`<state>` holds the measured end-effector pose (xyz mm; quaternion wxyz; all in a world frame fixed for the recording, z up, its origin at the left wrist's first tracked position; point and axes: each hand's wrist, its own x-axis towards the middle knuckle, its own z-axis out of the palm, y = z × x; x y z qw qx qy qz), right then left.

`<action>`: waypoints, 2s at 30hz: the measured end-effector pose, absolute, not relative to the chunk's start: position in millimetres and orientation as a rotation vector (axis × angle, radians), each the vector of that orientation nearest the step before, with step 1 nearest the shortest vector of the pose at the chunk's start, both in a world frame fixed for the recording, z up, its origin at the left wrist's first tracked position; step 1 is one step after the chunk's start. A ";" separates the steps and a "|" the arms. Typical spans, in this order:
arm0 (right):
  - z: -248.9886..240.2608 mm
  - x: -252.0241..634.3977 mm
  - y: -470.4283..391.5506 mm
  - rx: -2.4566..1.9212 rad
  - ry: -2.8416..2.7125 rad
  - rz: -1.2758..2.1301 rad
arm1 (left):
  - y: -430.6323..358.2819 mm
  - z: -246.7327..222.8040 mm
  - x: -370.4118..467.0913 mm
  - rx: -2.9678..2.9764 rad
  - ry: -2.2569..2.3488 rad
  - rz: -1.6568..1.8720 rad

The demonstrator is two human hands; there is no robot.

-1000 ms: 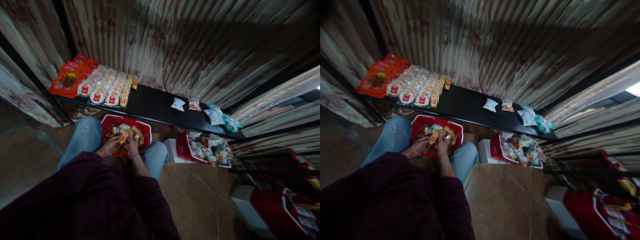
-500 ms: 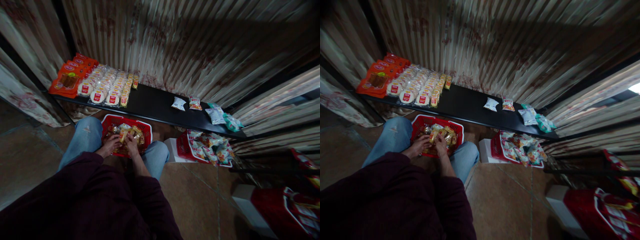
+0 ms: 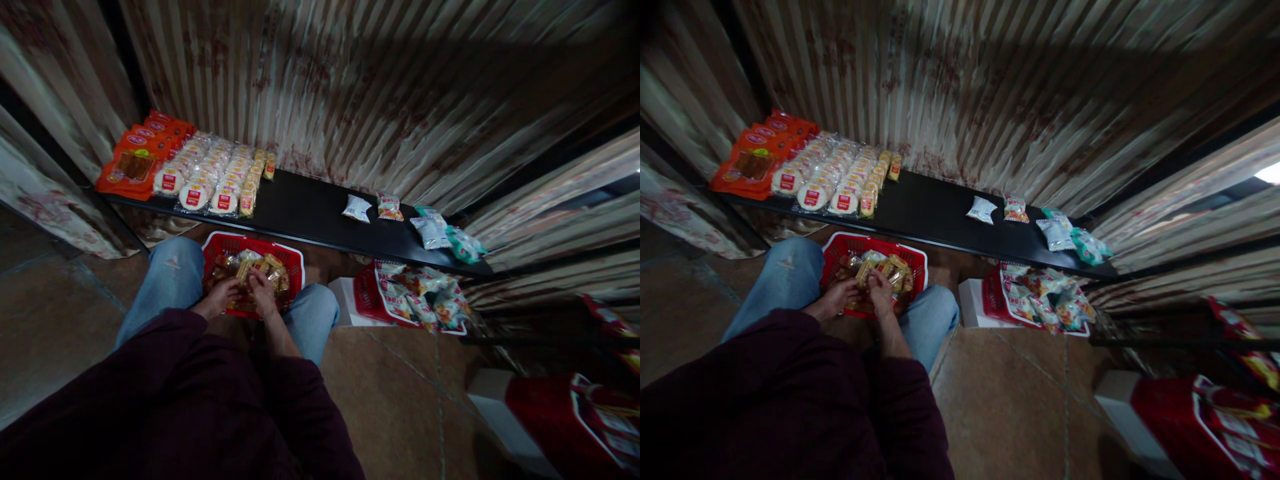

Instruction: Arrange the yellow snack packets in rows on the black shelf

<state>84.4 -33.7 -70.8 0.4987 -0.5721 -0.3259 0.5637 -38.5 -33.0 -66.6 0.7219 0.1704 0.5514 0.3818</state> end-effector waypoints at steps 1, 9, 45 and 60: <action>-70.5 84.2 -33.6 -1.388 -0.768 1.376 | -32.4 -67.4 -38.8 0.364 1.222 0.846; -66.3 83.2 -31.6 -1.366 -0.654 1.391 | -30.3 -59.3 -41.6 0.271 1.142 0.833; -60.7 81.7 -33.8 -1.399 -0.753 1.428 | -31.4 -57.5 -38.9 0.267 1.160 0.914; -61.6 82.5 -35.1 -1.361 -0.835 1.439 | -31.5 -65.9 -31.8 0.926 1.512 0.966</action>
